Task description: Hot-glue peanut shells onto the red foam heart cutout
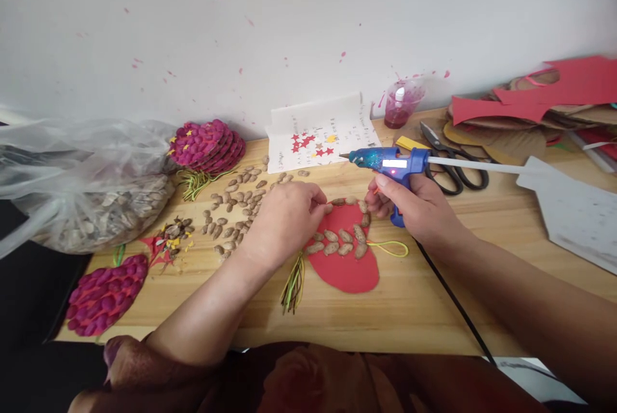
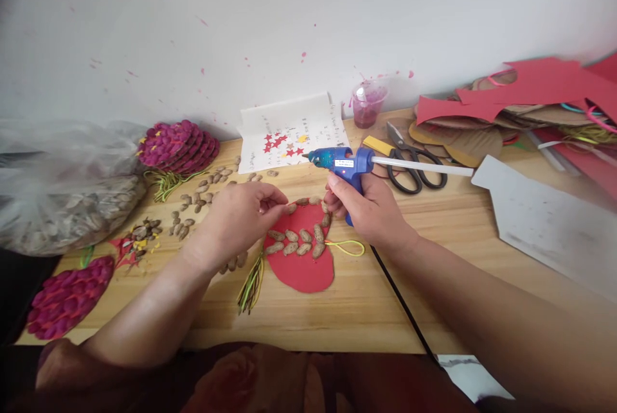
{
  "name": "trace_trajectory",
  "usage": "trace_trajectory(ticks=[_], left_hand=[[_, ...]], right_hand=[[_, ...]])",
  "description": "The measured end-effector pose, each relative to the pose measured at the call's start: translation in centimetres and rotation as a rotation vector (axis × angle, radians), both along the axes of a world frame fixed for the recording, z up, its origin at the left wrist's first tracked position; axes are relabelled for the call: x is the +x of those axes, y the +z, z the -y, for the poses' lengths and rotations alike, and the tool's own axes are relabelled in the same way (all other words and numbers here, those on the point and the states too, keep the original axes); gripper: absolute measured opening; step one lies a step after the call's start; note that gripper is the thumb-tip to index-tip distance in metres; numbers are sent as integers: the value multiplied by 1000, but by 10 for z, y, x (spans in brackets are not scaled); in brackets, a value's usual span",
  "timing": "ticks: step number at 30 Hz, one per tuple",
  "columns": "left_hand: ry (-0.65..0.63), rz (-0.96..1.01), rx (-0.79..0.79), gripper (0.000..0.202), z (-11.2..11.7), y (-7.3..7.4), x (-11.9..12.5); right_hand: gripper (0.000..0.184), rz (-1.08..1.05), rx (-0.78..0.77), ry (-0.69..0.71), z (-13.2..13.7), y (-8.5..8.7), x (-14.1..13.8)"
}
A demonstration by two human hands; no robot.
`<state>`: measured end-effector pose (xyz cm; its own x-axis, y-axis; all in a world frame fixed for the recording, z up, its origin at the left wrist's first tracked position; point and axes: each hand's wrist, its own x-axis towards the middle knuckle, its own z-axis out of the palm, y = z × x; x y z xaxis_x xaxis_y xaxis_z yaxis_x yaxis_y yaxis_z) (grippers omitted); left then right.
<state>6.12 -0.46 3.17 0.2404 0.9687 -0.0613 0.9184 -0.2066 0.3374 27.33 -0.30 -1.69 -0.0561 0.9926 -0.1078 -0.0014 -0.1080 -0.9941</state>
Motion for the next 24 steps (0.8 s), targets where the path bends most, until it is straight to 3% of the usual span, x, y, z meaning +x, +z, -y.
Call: trace_trajectory(ticks=[8,17,24], left_hand=[[-3,-17,-41,16,-1,-14,8],[17,-48,-29,15,3,-15,8],[-3,-39,-36,15,2,-16,6]], right_hand=[[30,1,0,0,0,-1,0],[33,-5,-9,1,3,1,0],[35,37,89,47,10,-1,3]])
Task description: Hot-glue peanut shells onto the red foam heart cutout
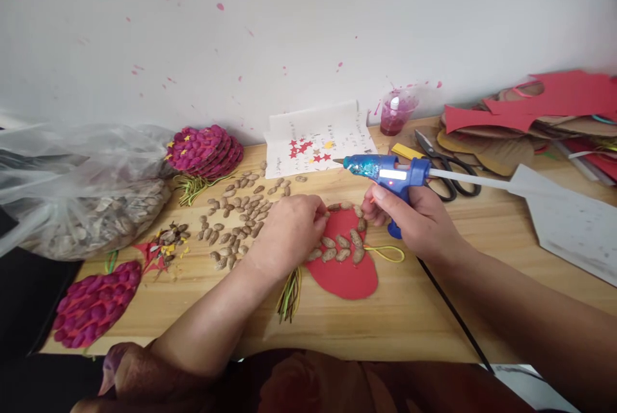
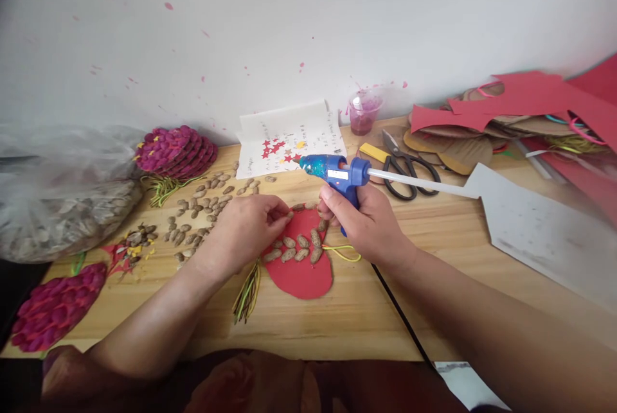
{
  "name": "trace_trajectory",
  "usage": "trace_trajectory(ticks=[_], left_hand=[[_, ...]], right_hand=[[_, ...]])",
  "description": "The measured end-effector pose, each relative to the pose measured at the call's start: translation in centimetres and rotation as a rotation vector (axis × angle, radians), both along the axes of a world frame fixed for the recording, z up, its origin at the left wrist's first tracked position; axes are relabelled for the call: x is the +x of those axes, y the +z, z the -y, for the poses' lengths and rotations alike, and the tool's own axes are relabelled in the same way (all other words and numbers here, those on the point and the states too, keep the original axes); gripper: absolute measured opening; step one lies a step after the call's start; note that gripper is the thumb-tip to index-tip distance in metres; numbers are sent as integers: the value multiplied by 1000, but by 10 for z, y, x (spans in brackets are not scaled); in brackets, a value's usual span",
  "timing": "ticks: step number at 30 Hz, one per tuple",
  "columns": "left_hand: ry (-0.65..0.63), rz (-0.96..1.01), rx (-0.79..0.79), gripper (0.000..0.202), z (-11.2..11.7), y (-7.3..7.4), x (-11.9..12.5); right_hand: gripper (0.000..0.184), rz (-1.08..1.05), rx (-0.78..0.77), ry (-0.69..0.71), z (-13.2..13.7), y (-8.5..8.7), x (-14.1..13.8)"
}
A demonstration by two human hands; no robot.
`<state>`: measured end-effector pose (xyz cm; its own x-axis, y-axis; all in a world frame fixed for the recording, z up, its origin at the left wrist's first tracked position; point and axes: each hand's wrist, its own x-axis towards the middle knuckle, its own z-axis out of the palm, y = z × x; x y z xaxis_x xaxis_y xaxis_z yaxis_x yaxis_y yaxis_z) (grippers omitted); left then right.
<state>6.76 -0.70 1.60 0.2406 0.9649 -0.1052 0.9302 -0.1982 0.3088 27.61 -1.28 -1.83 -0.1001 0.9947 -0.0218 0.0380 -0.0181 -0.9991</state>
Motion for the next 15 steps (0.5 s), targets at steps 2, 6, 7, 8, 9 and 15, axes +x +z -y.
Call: trace_trajectory(ticks=[2,6,7,8,9,15], left_hand=[[8,14,1,15,0,0,-1],[27,17,-15,15,0,0,-1],[26,17,-17,15,0,0,-1],[22,18,-17,16,0,0,-1],[15,20,-16,16,0,0,-1],[-20,14,-9,19,1,2,-2]], right_hand=[[36,9,10,4,0,0,0],[36,7,6,1,0,0,-1],[36,6,5,2,0,1,-1],[35,5,3,6,0,1,-1],[35,4,2,8,0,1,-1],[35,8,1,31,1,1,-1]])
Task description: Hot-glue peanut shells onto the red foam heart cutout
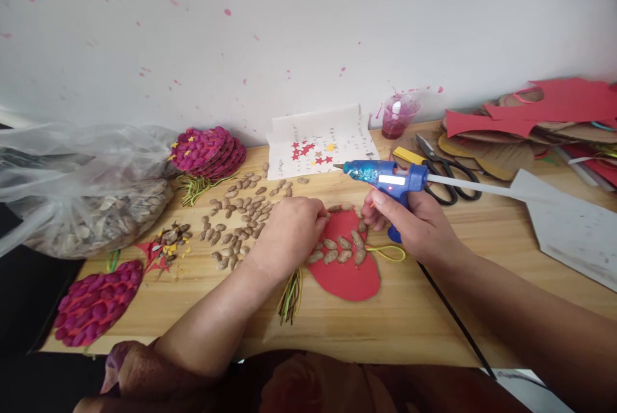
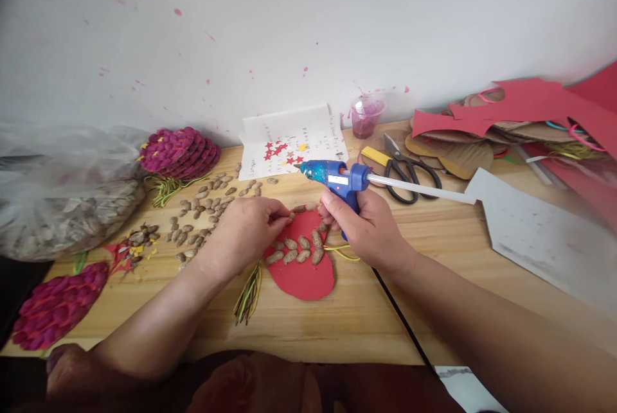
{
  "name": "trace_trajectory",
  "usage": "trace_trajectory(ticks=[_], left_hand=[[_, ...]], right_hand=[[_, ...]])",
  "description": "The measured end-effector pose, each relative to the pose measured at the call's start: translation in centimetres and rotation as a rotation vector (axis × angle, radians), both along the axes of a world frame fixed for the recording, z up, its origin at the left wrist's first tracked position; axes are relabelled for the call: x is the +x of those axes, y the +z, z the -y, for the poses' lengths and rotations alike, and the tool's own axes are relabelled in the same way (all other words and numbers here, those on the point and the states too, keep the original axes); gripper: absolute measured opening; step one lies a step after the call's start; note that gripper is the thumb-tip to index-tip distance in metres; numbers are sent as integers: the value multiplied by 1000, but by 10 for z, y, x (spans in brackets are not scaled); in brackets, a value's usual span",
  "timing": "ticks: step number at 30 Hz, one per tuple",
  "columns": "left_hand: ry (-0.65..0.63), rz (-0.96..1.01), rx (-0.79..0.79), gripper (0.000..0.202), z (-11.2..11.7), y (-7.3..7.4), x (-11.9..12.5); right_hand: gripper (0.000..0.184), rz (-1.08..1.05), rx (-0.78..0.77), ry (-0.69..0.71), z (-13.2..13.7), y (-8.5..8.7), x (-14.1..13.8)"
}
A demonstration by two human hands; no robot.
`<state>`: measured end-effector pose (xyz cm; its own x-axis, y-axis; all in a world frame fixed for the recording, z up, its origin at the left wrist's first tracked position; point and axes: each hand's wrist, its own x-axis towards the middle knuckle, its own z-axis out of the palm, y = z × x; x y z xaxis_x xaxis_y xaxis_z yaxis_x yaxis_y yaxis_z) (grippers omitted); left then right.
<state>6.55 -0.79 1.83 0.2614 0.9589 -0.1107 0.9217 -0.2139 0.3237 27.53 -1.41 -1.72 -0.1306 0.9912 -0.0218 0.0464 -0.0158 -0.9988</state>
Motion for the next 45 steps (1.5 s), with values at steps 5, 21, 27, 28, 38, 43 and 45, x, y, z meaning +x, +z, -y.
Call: trace_trajectory(ticks=[5,21,27,28,38,43,45], left_hand=[[-11,-56,-3,21,1,4,2],[307,1053,-451,20,-4,13,-31],[347,1511,-706,36,-7,-4,-31],[336,1536,-715,36,-7,-5,-31],[316,1525,-720,36,-6,-10,-35],[266,1338,-584,39,2,-14,-24],[217,1232,-471,32,5,-12,-19]], right_hand=[[34,10,14,21,1,2,-1],[28,-166,90,181,17,17,1],[29,-92,208,248,27,21,4],[29,-66,218,248,28,20,4],[27,-121,142,230,28,20,-1],[34,-140,50,106,33,23,-7],[38,-144,-13,98,33,22,-8]])
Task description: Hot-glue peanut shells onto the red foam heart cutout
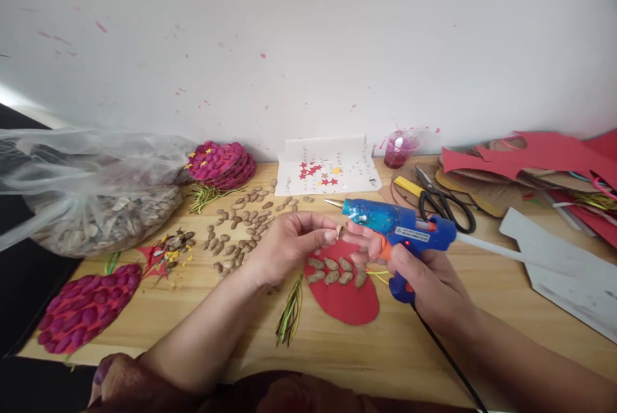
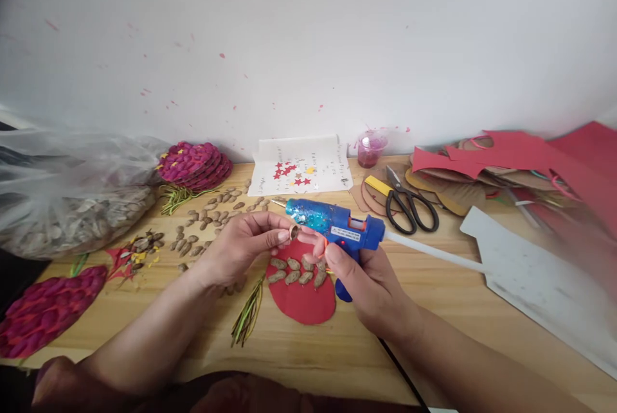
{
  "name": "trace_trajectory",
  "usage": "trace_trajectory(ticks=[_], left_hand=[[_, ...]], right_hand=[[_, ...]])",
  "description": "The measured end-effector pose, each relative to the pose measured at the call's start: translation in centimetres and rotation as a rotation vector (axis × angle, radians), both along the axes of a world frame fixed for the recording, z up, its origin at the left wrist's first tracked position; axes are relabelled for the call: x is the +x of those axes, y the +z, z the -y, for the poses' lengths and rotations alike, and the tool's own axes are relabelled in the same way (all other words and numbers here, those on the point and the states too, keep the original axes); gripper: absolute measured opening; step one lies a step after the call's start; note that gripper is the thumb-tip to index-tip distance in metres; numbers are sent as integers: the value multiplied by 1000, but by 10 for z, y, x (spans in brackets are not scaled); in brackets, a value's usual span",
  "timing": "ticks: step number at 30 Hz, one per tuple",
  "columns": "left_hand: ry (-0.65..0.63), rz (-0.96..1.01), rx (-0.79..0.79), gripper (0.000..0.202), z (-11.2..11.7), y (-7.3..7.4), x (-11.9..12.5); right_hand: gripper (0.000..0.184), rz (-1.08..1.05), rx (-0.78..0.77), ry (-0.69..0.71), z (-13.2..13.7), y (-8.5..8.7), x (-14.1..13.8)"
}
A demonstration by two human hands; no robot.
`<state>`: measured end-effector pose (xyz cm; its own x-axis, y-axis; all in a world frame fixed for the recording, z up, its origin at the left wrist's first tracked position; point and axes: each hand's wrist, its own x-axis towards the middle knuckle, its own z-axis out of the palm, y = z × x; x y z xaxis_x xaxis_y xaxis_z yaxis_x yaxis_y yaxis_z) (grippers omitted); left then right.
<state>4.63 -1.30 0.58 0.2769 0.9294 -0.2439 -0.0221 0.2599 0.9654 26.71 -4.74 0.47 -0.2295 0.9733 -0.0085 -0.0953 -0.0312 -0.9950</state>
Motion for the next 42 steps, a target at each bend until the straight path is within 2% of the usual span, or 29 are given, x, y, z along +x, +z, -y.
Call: trace_trajectory(ticks=[3,7,13,17,21,24,28,31,36,42], left_hand=[[19,-139,136,21,5,4,7],[118,-302,257,13,10,3,16],[190,-520,444,13,16,-2,24],[224,-563,506,12,18,-1,28],[246,-520,560,7,16,-4,29],[229,-324,444,5,10,-3,23],[140,104,92,27,-2,4,4],[124,313,-56,35,-8,7,-11],[71,403,-91,34,-10,4,-21],[25,383,-82,34,-9,3,-22]], right_hand=[[32,-46,-59,33,0,-5,0],[28,-10,-27,35,3,-10,0],[27,-57,-10,16,10,-17,-4],[26,-58,-2,20,16,-23,-6],[28,-50,10,20,18,-25,-5],[30,-16,13,25,14,-18,-1],[29,-61,87,82,1,-3,10],[28,-27,185,123,-5,4,18],[32,165,317,165,-6,7,19],[34,181,329,206,-4,8,18]])
